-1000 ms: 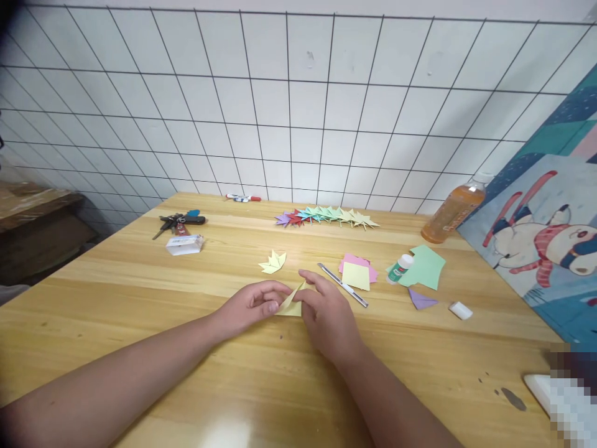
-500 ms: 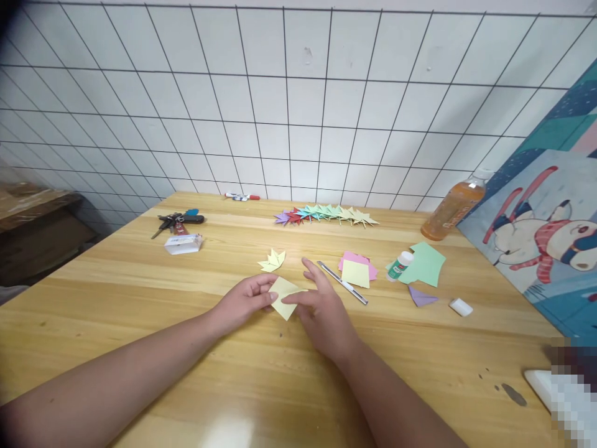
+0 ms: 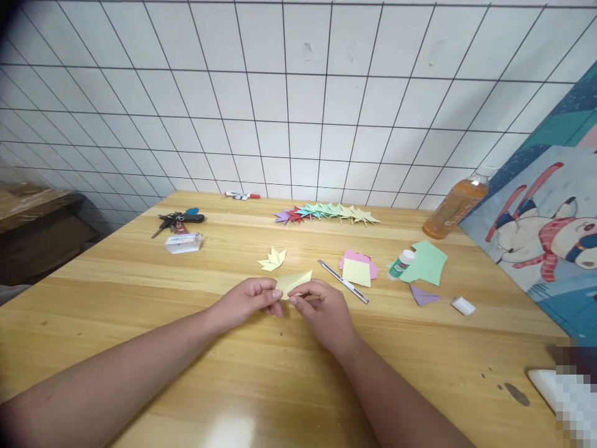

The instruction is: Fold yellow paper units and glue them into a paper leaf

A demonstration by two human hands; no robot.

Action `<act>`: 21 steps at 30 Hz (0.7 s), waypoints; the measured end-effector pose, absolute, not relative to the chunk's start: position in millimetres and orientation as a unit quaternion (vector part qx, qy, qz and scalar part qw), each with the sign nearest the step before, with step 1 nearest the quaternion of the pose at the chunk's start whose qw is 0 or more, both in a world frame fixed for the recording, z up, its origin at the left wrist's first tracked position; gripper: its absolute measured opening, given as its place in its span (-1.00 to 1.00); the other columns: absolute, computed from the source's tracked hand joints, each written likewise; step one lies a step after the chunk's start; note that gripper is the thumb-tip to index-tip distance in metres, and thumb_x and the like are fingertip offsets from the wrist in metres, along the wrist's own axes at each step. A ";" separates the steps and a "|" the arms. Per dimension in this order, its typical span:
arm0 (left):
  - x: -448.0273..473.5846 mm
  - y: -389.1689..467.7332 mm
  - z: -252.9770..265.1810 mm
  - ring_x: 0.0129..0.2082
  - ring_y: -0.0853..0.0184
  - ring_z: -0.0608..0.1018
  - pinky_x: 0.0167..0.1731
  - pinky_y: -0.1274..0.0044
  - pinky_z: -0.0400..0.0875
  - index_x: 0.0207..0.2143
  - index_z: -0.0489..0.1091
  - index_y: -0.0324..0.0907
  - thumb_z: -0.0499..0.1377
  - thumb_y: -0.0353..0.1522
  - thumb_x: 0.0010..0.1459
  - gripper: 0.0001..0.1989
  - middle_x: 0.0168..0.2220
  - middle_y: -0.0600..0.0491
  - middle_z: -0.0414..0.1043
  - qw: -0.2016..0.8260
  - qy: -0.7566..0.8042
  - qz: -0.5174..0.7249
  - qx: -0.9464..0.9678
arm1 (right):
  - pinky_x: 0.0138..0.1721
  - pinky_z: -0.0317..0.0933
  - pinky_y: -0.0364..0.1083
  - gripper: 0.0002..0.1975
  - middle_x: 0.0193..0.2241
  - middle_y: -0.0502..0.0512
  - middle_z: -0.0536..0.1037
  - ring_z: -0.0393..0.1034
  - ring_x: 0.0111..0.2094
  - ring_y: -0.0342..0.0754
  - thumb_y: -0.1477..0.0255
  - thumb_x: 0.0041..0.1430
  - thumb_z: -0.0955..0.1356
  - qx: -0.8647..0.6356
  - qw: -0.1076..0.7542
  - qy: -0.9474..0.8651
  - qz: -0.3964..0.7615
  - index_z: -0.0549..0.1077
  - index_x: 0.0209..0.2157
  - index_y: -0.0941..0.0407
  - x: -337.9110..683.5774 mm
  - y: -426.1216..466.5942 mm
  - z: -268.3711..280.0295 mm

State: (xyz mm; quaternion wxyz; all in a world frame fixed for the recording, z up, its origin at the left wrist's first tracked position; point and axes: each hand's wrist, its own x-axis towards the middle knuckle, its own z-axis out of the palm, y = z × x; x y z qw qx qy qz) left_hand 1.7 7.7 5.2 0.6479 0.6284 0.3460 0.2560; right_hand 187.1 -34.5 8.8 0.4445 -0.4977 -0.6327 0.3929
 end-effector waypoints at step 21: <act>7.3 5.7 5.3 -0.40 0.30 0.54 -0.33 0.55 0.33 -0.38 0.44 -0.28 0.12 -0.15 0.09 -0.65 -0.44 -0.04 0.56 0.632 0.357 0.248 0.641 | -0.44 0.23 -0.14 -0.80 -0.57 -0.04 0.46 0.41 -0.49 -0.08 0.35 0.00 0.36 -0.522 0.507 -0.509 0.459 0.27 -0.57 0.09 177.8 -32.1 2.3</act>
